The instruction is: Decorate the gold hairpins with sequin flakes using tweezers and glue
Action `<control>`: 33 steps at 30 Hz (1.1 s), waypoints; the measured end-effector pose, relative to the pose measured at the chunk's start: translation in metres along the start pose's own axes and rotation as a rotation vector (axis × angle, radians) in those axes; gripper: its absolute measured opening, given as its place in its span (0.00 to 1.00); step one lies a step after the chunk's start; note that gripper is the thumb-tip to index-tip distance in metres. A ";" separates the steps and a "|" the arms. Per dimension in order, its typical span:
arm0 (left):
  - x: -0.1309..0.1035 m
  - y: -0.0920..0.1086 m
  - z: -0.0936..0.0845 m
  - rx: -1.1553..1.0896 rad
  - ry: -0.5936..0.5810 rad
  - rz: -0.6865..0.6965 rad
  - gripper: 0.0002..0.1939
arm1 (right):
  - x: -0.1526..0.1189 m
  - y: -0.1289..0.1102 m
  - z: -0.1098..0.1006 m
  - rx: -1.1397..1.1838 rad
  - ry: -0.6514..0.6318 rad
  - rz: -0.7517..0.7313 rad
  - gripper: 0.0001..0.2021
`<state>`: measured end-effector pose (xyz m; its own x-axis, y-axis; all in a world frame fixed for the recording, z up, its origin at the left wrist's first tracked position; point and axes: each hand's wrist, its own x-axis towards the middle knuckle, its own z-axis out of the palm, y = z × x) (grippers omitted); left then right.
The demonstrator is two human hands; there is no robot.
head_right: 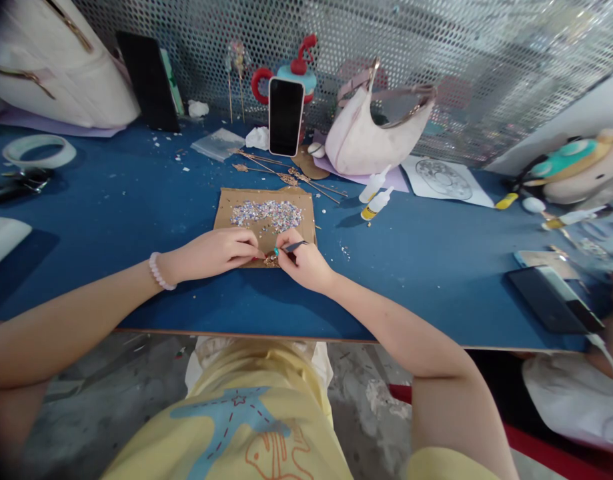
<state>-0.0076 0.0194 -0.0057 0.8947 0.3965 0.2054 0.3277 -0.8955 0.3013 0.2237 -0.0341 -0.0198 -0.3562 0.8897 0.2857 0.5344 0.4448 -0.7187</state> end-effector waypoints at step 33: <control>0.000 0.001 -0.001 -0.003 -0.006 -0.011 0.14 | 0.000 0.002 0.000 -0.005 -0.003 0.008 0.03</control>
<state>-0.0075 0.0187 -0.0047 0.8929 0.4052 0.1964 0.3367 -0.8904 0.3064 0.2248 -0.0334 -0.0217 -0.3544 0.8928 0.2779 0.5410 0.4382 -0.7179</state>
